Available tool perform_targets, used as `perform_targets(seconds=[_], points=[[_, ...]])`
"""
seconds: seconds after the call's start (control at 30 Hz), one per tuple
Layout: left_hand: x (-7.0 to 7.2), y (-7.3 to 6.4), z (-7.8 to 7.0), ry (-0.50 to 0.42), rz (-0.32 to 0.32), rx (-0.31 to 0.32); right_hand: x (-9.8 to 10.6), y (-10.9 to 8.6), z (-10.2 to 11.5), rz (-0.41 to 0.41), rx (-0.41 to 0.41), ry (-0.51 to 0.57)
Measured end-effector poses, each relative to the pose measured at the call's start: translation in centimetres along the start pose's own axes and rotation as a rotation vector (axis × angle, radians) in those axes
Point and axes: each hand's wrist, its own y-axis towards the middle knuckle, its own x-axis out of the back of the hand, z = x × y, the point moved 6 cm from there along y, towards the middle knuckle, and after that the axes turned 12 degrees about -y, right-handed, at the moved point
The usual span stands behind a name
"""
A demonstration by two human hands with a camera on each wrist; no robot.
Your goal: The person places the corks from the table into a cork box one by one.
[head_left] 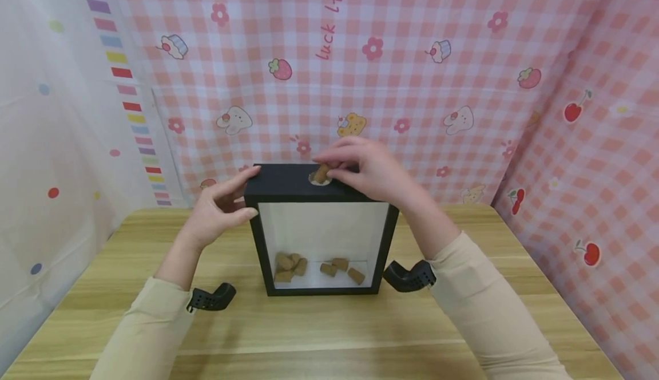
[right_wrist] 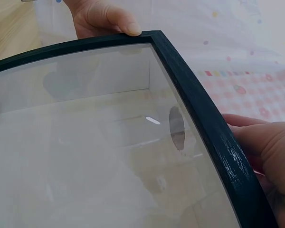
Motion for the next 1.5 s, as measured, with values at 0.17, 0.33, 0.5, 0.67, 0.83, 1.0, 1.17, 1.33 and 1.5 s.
perform_targets(seconds=[0.17, 0.33, 0.5, 0.67, 0.83, 1.0, 1.17, 1.33, 1.5], points=[[0.0, 0.0, 0.0, -0.005, 0.000, 0.003, 0.3, -0.3, -0.1, -0.044, 0.027, 0.064], [0.0, 0.0, 0.0, -0.012, 0.000, 0.008, 1.5, -1.4, -0.4, -0.104, 0.038, 0.123], [0.0, 0.0, 0.0, -0.002, -0.003, 0.014, 3.3, -3.3, -0.8, -0.172, 0.026, 0.123], [0.0, -0.1, -0.1, 0.000, -0.003, 0.010, 4.8, -5.9, -2.0, -0.235, -0.031, 0.152], [0.0, -0.1, -0.1, 0.007, -0.003, 0.018, 5.6, -8.9, -3.4, -0.284, -0.057, 0.206], [0.0, -0.1, -0.1, 0.017, -0.005, 0.021, 5.7, -11.7, -4.7, -0.314, -0.060, 0.214], [0.0, -0.1, -0.1, 0.013, -0.004, 0.017, 5.1, -14.3, -6.3, -0.322, -0.103, 0.227], [0.0, 0.0, 0.0, 0.004, -0.001, 0.008, 3.9, -16.9, -8.2, -0.284, -0.226, 0.204], [0.0, 0.0, 0.0, -0.003, -0.002, 0.006, 2.3, -19.6, -10.3, -0.248, -0.368, 0.187]])
